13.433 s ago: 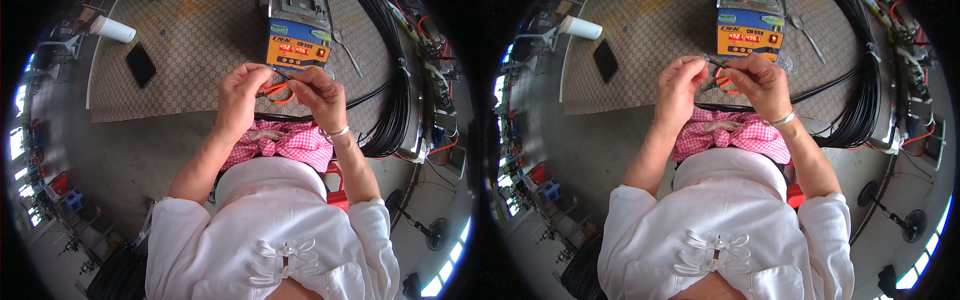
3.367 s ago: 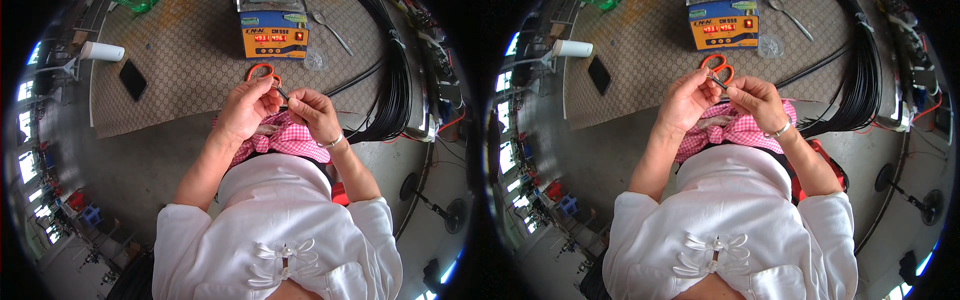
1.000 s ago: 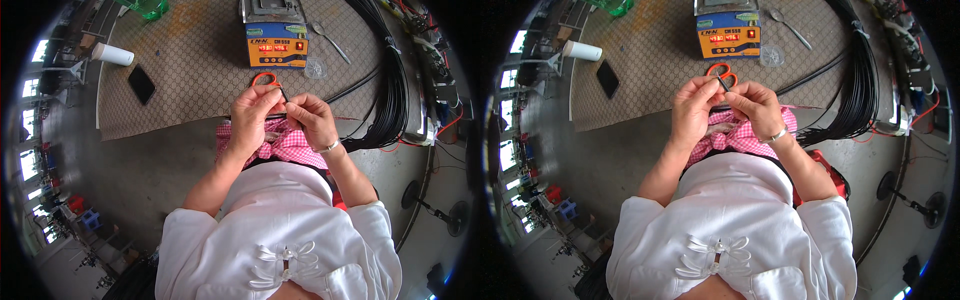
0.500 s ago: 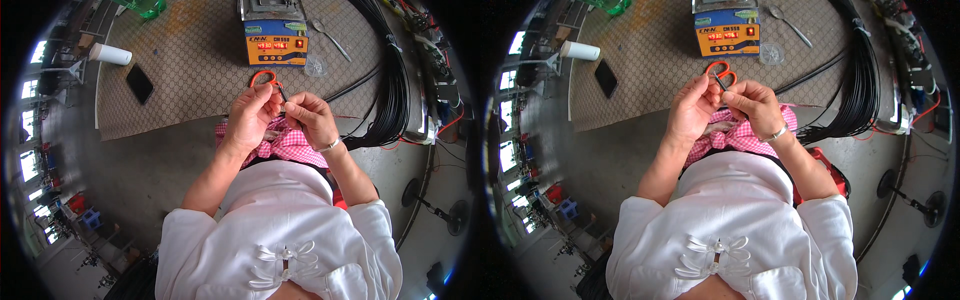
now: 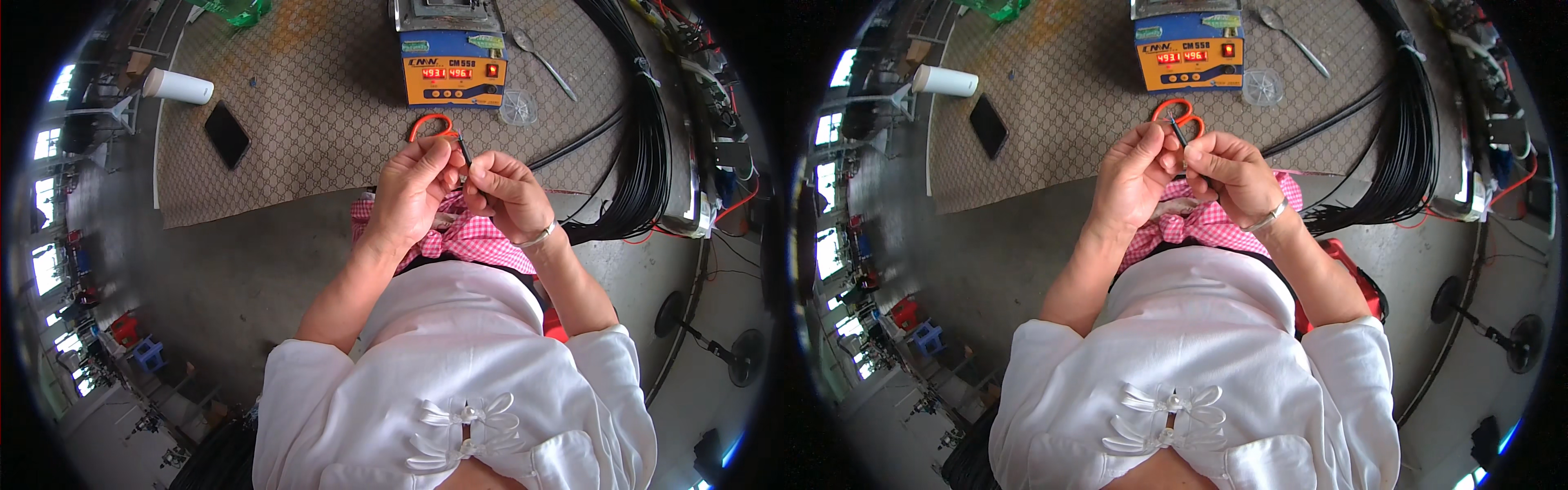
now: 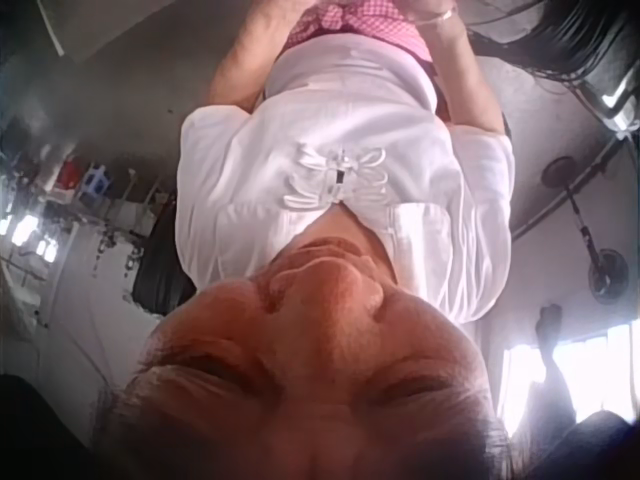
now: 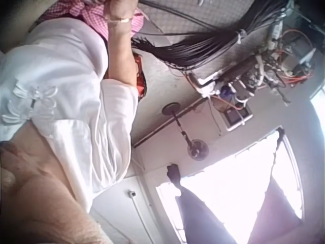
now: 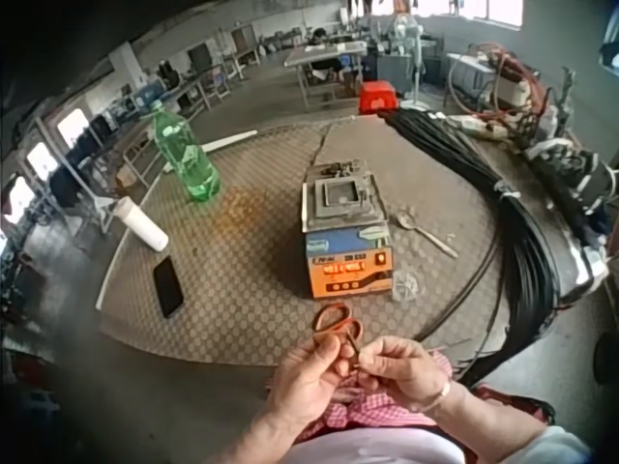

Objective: Tinning the stripped ends of black wires using a benchtop solder pot at a manual assembly station.

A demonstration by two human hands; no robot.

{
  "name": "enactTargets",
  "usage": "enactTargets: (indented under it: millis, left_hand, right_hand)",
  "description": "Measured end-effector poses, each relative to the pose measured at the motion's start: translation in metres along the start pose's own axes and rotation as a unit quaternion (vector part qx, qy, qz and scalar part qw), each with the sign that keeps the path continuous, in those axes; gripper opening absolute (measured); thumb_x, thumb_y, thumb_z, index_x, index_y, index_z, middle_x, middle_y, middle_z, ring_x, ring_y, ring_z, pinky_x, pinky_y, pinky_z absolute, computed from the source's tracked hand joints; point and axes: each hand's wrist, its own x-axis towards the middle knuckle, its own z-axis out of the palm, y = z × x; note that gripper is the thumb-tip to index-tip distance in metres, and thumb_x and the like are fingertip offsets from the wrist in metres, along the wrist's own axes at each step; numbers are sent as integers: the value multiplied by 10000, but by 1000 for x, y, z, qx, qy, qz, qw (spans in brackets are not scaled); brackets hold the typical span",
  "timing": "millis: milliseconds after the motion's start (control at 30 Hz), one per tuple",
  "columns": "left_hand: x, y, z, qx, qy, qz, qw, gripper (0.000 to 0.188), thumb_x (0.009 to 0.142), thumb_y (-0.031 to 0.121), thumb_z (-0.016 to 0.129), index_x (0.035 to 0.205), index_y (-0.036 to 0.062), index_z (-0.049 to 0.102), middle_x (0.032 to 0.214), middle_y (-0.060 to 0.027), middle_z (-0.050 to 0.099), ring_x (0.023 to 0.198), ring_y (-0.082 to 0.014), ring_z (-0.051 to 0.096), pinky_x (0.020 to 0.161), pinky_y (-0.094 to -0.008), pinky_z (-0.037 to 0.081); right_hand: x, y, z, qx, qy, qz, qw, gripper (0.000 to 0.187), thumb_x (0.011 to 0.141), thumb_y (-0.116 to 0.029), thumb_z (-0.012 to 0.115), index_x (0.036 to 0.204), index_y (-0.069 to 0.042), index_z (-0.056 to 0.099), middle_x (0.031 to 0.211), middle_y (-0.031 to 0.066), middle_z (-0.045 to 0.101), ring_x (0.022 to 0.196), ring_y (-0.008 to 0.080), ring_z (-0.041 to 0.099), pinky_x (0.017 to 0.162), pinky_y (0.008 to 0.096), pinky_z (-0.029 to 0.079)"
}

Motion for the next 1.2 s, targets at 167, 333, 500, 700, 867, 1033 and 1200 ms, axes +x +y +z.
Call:
enactTargets:
  millis: [167, 333, 500, 700, 867, 1033, 1200]
  left_hand:
    - [1, 1, -1, 11, 7, 4, 1000, 143, 857, 180, 543, 862, 40, 568, 774, -37, 570, 646, -84, 485, 625, -212, 430]
    - [2, 6, -2, -4, -14, -6, 1000, 150, 857, 196, 541, 858, 49, 568, 771, -42, 573, 647, -92, 493, 624, -219, 428]
    - [1, 6, -5, 1, -13, -1, 1000, 134, 857, 182, 537, 843, 55, 572, 771, -47, 578, 651, -94, 500, 624, -223, 429]
    - [1, 6, -8, -13, -20, -6, 1000, 124, 855, 174, 539, 840, 54, 570, 767, -45, 576, 643, -95, 501, 613, -219, 430]
    - [2, 6, -8, -15, -27, -10, 999, 118, 857, 163, 536, 839, 51, 567, 766, -45, 573, 638, -98, 500, 607, -219, 432]
    - [1, 6, -8, -23, -33, -11, 999, 125, 861, 163, 528, 841, 45, 566, 765, -44, 570, 636, -98, 499, 608, -221, 433]
    - [1, 8, -5, 0, -17, -14, 1000, 205, 883, 230, 494, 891, 41, 572, 747, -27, 565, 656, -105, 494, 630, -239, 414]
  right_hand:
    - [1, -2, 1, -1, 6, 7, 1000, 64, 817, -103, 580, 825, -43, 559, 681, 24, 536, 537, 98, 472, 460, 214, 355]
    - [2, 1, 6, -102, 39, -73, 991, 72, 812, -84, 589, 805, -17, 565, 668, 18, 543, 506, 72, 439, 442, 193, 334]
    - [3, 3, 6, -109, 29, -86, 990, 77, 813, -83, 589, 803, -10, 566, 675, 19, 554, 502, 61, 427, 441, 186, 328]
    - [1, 0, 9, -89, 30, -53, 994, 82, 818, -99, 586, 803, -20, 566, 666, 14, 543, 509, 70, 437, 451, 191, 339]
    - [1, -2, 7, -73, 15, -30, 997, 81, 820, -106, 583, 803, -29, 566, 654, 11, 531, 522, 79, 451, 458, 202, 353]
    - [1, 0, 7, -53, 10, -23, 998, 83, 819, -109, 587, 800, -30, 567, 639, 4, 522, 512, 76, 451, 451, 191, 347]
    - [2, -2, 6, -109, 35, -59, 992, 68, 805, -88, 604, 793, -28, 574, 630, -10, 517, 506, 56, 434, 445, 180, 333]
